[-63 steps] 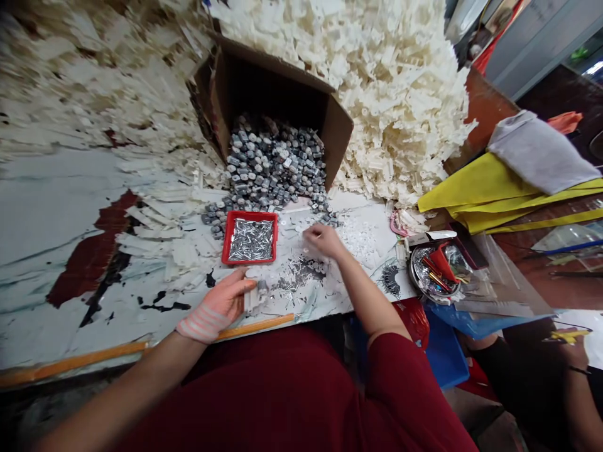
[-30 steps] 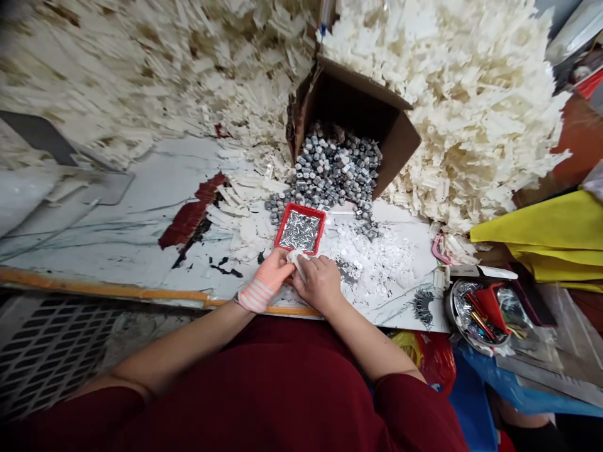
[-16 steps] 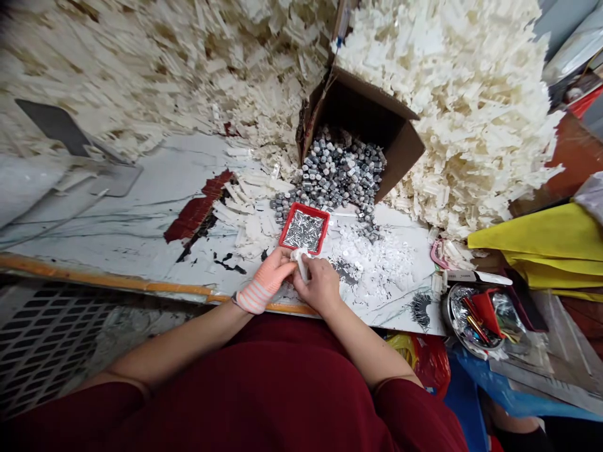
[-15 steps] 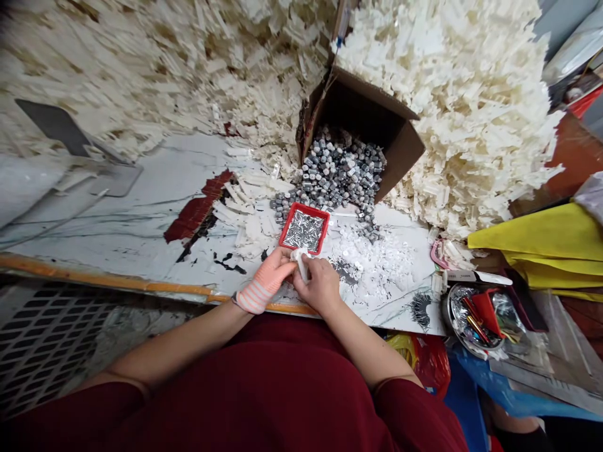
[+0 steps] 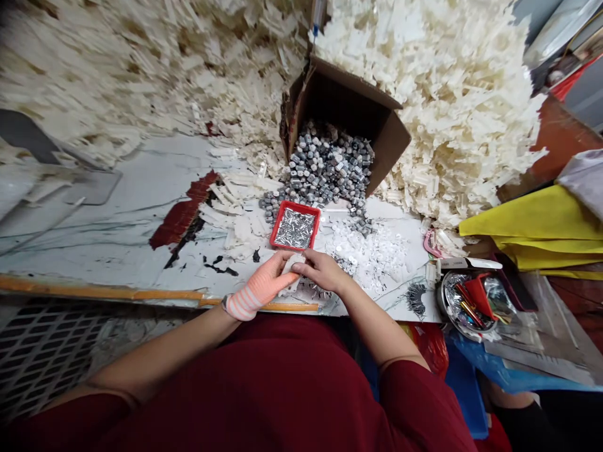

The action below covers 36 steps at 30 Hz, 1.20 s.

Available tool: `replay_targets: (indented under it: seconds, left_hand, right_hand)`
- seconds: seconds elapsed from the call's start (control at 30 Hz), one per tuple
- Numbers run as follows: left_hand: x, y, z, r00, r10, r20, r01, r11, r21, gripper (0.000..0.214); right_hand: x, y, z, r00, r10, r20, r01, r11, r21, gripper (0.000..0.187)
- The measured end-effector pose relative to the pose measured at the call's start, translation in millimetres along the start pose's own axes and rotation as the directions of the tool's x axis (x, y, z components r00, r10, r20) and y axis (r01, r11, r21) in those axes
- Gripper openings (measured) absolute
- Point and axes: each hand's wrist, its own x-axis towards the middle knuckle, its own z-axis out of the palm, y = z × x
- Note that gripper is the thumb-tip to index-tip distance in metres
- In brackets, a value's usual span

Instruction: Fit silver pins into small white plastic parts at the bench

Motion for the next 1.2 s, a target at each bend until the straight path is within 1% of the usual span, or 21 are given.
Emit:
replay_targets:
  seconds: [0.03,0.07,0.13,0.2,0.27,0.33,0.4,0.47,0.57,0.67,0.73,0.77,0.83,0.9,0.93,1.0,1.1,1.2]
  left_hand:
    - [-1.2,3.4,0.4,1.0,0.004,0.011,-0.004,1.0,0.01,0.032]
    - [-1.9,6.4,0.8,1.0,0.004,0.007,-0.004,1.0,0.025,0.031]
    - [-1.6,9.5,1.1,1.0,-0.011,-0.014,0.011,0.998,0.066,0.032]
    - [0.5,8.3,0.8,0.999,-0.029,-0.03,0.031,0.997,0.069,0.035]
    - [3.5,3.8,0.2,0.998,-0.041,-0.045,0.041,0.999,-0.008,0.039]
    - [5.9,-1.6,0.2,0.994,-0.049,-0.1,0.035,0.991,-0.133,0.044]
    - [6.9,-4.9,1.1,0.987,-0.086,-0.136,0.049,0.965,-0.259,0.049]
    - [6.5,-4.7,2.8,0.985,-0.135,-0.107,0.087,0.927,-0.366,0.051]
    - [4.7,1.2,4.6,0.984,-0.176,-0.027,0.143,0.873,-0.466,0.053]
    - [3.2,8.4,4.3,0.985,-0.173,0.008,0.152,0.843,-0.516,0.054]
    - [2.3,11.2,3.5,0.985,-0.17,0.042,0.166,0.823,-0.543,0.052]
    - [1.8,11.7,3.3,0.984,-0.168,0.066,0.176,0.814,-0.554,0.05]
    - [0.5,11.5,3.5,0.982,-0.156,0.111,0.191,0.798,-0.571,0.047]
    - [-1.3,10.9,4.4,0.981,-0.135,0.138,0.191,0.778,-0.599,0.043]
    - [-2.5,11.1,5.1,0.981,-0.129,0.142,0.19,0.764,-0.617,0.041]
    - [-5.7,13.7,6.8,0.979,-0.144,0.141,0.202,0.729,-0.654,0.037]
    - [-12.1,22.2,11.3,0.971,-0.197,0.136,0.234,0.67,-0.704,0.031]
    - [-16.8,29.3,17.5,0.971,-0.193,0.144,0.236,0.645,-0.727,0.032]
  right_hand:
    - [-1.1,-1.6,2.2,1.0,-0.024,0.012,0.024,1.0,-0.009,0.036]
    - [-2.2,-3.0,4.8,0.999,-0.04,-0.003,0.04,0.999,-0.009,0.037]
    - [-3.6,-5.0,8.9,0.996,-0.054,-0.065,0.054,0.999,-0.004,0.038]
    - [-4.3,-5.9,9.2,0.994,-0.049,-0.102,0.047,0.999,-0.022,0.037]
    - [-5.1,-6.7,6.3,0.993,-0.036,-0.113,0.024,0.994,-0.11,0.037]
    - [-6.9,-7.8,4.2,0.993,-0.052,-0.103,0.023,0.964,-0.263,0.041]
    - [-9.8,-8.8,6.4,0.993,-0.086,-0.085,0.042,0.903,-0.427,0.044]
    - [-12.7,-9.1,12.2,0.991,-0.113,-0.066,0.06,0.842,-0.536,0.046]
    - [-16.0,-9.0,19.3,0.989,-0.132,-0.065,0.069,0.805,-0.59,0.047]
    - [-17.5,-11.6,17.7,0.981,-0.168,-0.099,0.081,0.814,-0.575,0.046]
    - [-17.9,-15.5,14.0,0.956,-0.228,-0.186,0.1,0.846,-0.523,0.044]
    - [-17.8,-17.9,12.6,0.93,-0.272,-0.246,0.125,0.865,-0.485,0.042]
    - [-17.4,-22.5,12.1,0.861,-0.369,-0.35,0.212,0.886,-0.413,0.042]
    - [-16.7,-26.1,15.6,0.804,-0.444,-0.395,0.304,0.878,-0.369,0.041]
    - [-16.5,-27.4,18.7,0.788,-0.465,-0.403,0.334,0.873,-0.355,0.04]
    - [-16.9,-29.6,26.4,0.772,-0.459,-0.44,0.343,0.883,-0.321,0.035]
    - [-18.9,-33.6,37.6,0.74,-0.4,-0.54,0.311,0.916,-0.252,0.026]
    - [-20.1,-38.9,44.8,0.71,-0.379,-0.594,0.311,0.925,-0.219,0.018]
